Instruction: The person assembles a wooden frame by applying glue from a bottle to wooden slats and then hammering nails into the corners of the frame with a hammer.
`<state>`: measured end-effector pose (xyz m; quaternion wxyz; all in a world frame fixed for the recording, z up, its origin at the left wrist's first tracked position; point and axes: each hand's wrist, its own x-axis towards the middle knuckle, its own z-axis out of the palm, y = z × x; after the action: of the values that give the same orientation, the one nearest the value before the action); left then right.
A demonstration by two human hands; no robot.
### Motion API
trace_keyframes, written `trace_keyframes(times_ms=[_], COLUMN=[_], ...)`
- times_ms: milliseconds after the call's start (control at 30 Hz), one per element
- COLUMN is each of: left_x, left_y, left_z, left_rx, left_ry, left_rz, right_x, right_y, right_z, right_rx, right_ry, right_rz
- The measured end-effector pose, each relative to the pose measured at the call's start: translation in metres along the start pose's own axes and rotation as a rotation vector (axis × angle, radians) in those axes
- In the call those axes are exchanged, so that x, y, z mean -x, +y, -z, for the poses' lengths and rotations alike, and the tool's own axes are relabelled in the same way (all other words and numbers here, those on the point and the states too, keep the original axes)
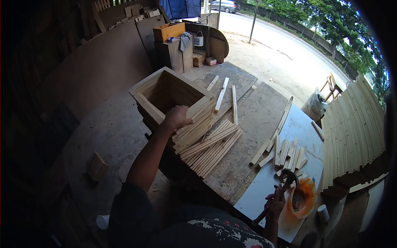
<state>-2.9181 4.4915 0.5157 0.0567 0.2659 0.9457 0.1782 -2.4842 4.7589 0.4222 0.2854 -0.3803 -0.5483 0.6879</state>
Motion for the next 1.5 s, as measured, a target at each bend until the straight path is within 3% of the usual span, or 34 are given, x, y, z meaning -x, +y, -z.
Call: trace_keyframes(times_ms=[267,467,733,800,900,1100,1200,1333,1433,1500], left_x=[0.025,0.017,0.007,0.001,0.002,0.001,-0.004,0.009,0.041,0.075], left_y=[-0.008,0.011,0.019,0.006,0.001,0.005,0.016,0.067,0.143,0.207], left_z=[0.004,0.008,-0.005,-0.012,-0.009,-0.004,-0.011,-0.035,-0.069,-0.089], left_rx=[-0.003,0.118,0.018,0.009,0.192,0.205,0.030,-0.201,0.005,0.239], left_ry=[0.000,0.010,0.034,0.101,0.093,-0.024,0.219,0.567,0.447,0.058], left_rz=[-0.090,0.008,-0.043,-0.132,-0.253,-0.165,-0.096,-0.280,-0.405,-0.339], right_x=[0.009,0.011,0.016,0.020,0.031,0.056,0.068,0.081,0.088,0.089], right_y=[0.000,0.000,0.006,0.003,-0.004,0.000,0.010,0.011,0.004,-0.008], right_z=[-0.002,-0.006,0.001,0.004,0.014,0.062,0.101,0.156,0.224,0.275], right_rx=[0.009,0.018,0.026,0.031,0.096,0.316,0.554,0.698,0.759,0.835], right_ry=[0.039,0.026,0.031,0.052,0.046,0.052,0.016,-0.047,-0.022,0.046], right_rz=[-0.002,-0.016,-0.020,-0.044,-0.035,-0.110,-0.059,-0.025,0.004,-0.027])
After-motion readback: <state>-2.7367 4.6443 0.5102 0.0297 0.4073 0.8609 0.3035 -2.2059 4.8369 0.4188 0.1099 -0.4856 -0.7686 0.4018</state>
